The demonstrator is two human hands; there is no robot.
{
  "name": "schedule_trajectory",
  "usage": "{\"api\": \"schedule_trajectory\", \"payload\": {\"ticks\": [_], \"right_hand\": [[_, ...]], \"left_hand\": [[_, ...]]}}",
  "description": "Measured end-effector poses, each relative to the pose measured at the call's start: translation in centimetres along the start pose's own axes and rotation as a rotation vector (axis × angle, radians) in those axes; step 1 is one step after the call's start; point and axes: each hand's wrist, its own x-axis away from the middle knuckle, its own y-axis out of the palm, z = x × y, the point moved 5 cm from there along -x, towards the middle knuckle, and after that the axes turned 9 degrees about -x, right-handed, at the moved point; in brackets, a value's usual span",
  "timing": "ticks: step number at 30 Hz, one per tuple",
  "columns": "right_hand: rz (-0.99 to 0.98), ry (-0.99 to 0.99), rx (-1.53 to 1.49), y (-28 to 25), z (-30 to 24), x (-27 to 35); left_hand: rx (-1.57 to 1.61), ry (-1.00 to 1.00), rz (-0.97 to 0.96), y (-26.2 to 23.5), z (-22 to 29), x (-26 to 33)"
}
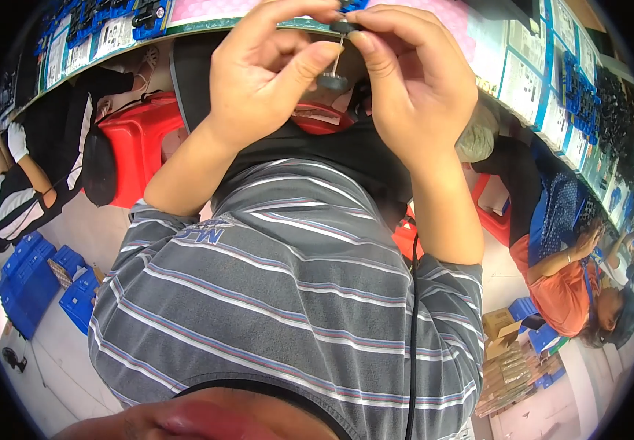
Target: The person assembles toy cars by taking car bodies from the table, retrieving wheel axles from a container, snapping the wheel axles into the underside of each car body by hand, and placing the assembled cars onto the table.
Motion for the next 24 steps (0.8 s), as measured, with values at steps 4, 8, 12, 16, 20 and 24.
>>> {"api": "schedule_trajectory", "payload": {"ticks": [4,8,12,16,20,24], "right_hand": [[0.015,0.01,-0.048,0.5,-0.6,0.4],[-0.054,0.009,0.003,0.6,-1.0,0.7],[-0.072,-0.017,0.038,0.6,-1.0,0.9],[0.028,-0.076,0.108,1.1,-1.4,1.3],[0.113,-0.17,0.232,1.1,-1.7,1.7],[-0.077,-0.037,0.164,1.1,-1.5,0.9]], "left_hand": [[0.089,0.494,0.057,0.2,-0.5,-1.1],[0.26,0.722,0.121,0.3,0.0,-1.5],[0.172,0.684,0.107,1.2,-1.9,-0.2],[0.257,0.727,0.125,1.6,-2.0,-0.3],[0.282,0.043,0.079,0.8,-0.3,0.9],[0.329,0.664,0.096,1.5,-3.5,0.3]]}}
